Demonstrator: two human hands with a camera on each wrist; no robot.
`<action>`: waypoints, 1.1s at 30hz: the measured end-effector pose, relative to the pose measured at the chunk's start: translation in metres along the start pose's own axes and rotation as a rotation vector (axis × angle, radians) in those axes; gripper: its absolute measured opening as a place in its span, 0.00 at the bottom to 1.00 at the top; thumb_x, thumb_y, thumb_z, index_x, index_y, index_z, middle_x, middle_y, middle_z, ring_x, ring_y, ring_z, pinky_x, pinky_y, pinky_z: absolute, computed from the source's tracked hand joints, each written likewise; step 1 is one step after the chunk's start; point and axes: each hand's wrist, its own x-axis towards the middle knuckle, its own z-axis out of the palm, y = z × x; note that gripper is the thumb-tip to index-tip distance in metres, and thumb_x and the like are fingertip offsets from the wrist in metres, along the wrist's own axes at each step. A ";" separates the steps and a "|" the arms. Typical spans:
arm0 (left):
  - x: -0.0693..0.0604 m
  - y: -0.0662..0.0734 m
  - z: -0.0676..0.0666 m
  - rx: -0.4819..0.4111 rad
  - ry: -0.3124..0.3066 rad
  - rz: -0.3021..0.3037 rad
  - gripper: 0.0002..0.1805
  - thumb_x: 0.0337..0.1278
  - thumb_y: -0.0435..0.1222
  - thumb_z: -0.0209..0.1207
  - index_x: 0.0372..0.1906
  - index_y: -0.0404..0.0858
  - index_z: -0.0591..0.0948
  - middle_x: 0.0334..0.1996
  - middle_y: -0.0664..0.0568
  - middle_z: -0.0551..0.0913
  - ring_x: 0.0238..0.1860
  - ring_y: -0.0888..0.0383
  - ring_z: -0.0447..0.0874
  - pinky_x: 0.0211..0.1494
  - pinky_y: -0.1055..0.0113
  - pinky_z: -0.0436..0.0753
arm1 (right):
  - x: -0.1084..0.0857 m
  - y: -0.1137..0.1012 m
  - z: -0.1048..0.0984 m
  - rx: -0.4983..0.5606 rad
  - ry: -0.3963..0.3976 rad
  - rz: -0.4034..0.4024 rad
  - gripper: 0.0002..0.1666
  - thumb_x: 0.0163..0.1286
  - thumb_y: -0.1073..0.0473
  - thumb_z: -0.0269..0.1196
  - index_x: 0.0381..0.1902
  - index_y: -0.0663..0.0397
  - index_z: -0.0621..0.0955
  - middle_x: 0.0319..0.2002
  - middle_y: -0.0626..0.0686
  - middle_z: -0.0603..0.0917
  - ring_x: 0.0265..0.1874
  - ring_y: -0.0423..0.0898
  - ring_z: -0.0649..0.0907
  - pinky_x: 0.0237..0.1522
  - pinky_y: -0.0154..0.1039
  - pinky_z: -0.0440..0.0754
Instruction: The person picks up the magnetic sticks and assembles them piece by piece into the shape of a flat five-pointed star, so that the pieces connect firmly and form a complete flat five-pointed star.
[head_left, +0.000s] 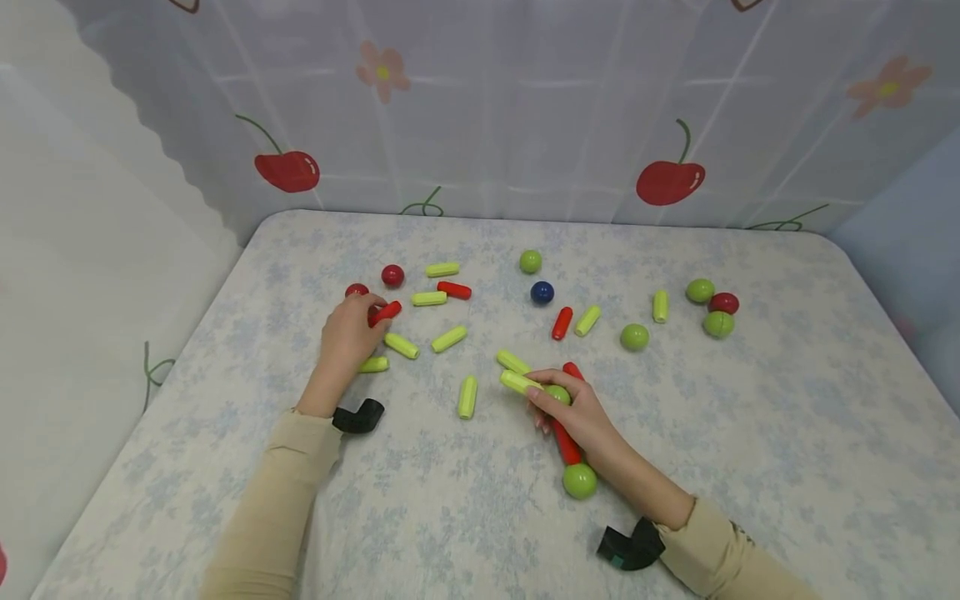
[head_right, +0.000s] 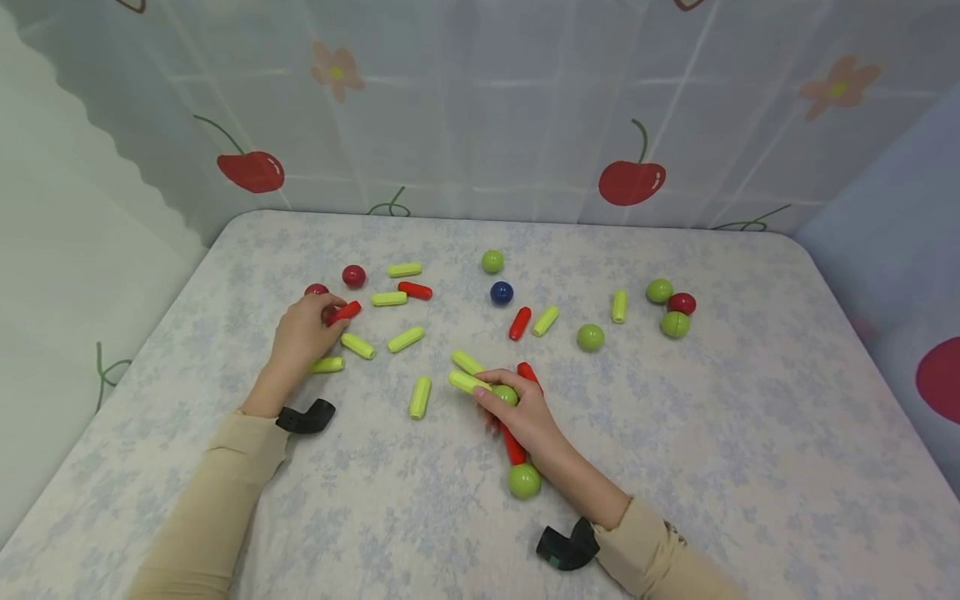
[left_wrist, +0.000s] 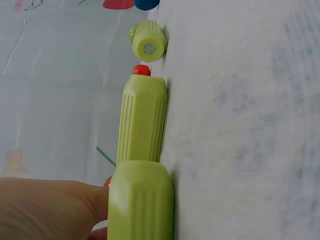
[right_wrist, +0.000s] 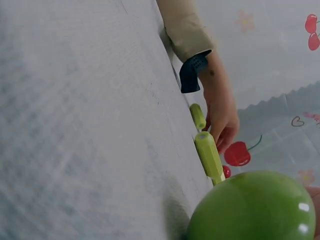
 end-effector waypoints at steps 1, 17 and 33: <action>0.000 0.000 0.000 0.002 0.002 -0.008 0.15 0.56 0.33 0.62 0.49 0.32 0.80 0.34 0.42 0.77 0.29 0.49 0.72 0.30 0.58 0.72 | 0.000 0.000 0.000 -0.001 -0.002 -0.001 0.18 0.67 0.61 0.60 0.51 0.68 0.76 0.27 0.60 0.78 0.17 0.43 0.75 0.22 0.32 0.75; -0.029 0.080 -0.003 -0.361 -0.364 0.487 0.13 0.53 0.29 0.65 0.45 0.36 0.83 0.40 0.52 0.81 0.39 0.58 0.77 0.42 0.66 0.77 | 0.000 0.000 -0.002 0.040 0.029 0.016 0.19 0.68 0.60 0.60 0.52 0.68 0.75 0.27 0.61 0.77 0.19 0.44 0.75 0.23 0.32 0.75; -0.037 0.088 0.003 -0.354 -0.439 0.585 0.13 0.53 0.28 0.64 0.46 0.37 0.83 0.35 0.56 0.80 0.37 0.61 0.75 0.42 0.68 0.76 | 0.000 0.002 -0.003 -0.001 0.022 -0.016 0.16 0.66 0.63 0.61 0.49 0.69 0.76 0.29 0.61 0.79 0.19 0.44 0.77 0.24 0.33 0.77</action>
